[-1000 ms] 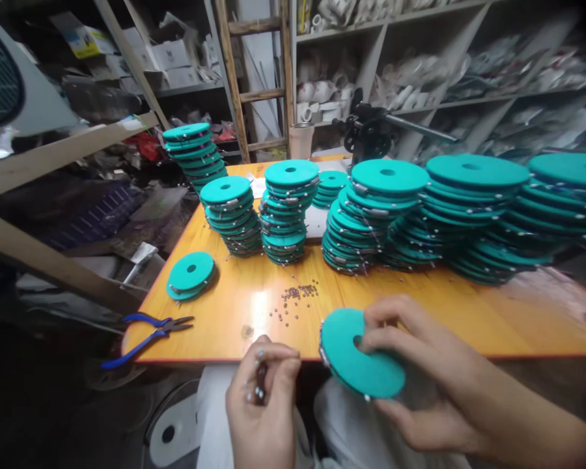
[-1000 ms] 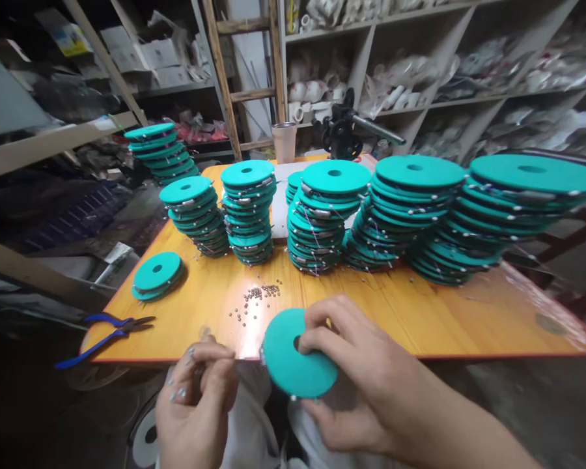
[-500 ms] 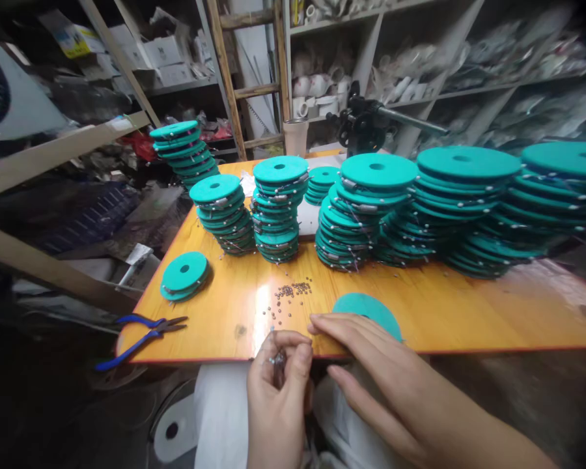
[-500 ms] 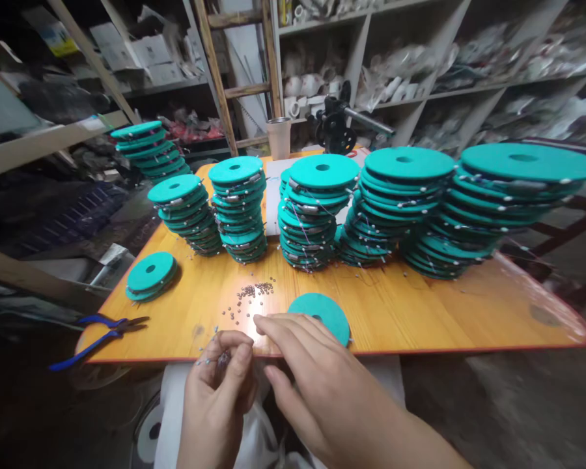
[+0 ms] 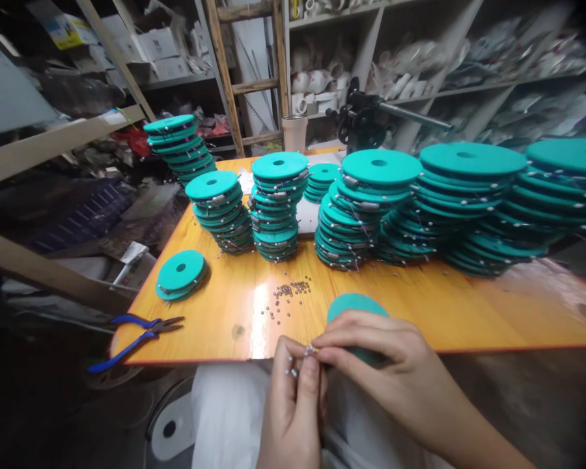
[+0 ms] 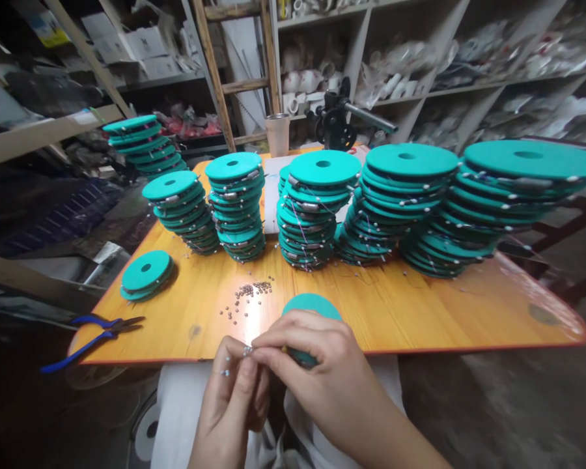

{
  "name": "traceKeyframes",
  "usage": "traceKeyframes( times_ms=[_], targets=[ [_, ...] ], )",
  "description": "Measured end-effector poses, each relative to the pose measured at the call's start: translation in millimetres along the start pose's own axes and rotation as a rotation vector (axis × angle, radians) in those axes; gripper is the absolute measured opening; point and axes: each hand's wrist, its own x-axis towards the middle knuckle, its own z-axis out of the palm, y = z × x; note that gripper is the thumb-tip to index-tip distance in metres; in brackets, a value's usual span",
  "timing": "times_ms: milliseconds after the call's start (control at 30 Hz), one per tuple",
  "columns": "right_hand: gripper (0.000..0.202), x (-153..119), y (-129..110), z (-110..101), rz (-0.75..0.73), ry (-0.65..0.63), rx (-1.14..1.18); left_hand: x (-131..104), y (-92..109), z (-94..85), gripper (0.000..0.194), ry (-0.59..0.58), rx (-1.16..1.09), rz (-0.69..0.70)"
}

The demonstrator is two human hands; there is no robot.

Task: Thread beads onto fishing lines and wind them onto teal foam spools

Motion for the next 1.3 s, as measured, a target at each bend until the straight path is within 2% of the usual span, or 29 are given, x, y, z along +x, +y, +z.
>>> traceKeyframes(
  times_ms=[100, 233, 367, 467, 933, 1300],
  targets=[
    [0.013, 0, -1, 0, 0.019, -0.007, 0.005, -1, -2, 2.3, 0.044, 0.06, 0.045, 0.009],
    [0.015, -2, -1, 1, 0.008, 0.018, -0.023, -2, 5, 11.5, 0.048, 0.145, -0.092, 0.019],
    [0.013, -2, 1, 2, -0.056, 0.064, -0.025, -2, 14, 13.7, 0.05, 0.144, -0.278, 0.001],
    [0.013, -2, 2, 1, -0.07, 0.065, -0.058, -1, 18, 11.2, 0.048, 0.159, -0.333, -0.014],
    [0.014, -3, 3, 1, -0.063, 0.043, -0.062, -1, 13, 8.4, 0.046, 0.125, -0.324, 0.03],
    [0.014, -4, 5, 1, -0.057, 0.046, -0.071, -1, 14, 9.8, 0.048, 0.141, -0.353, 0.006]
  ],
)
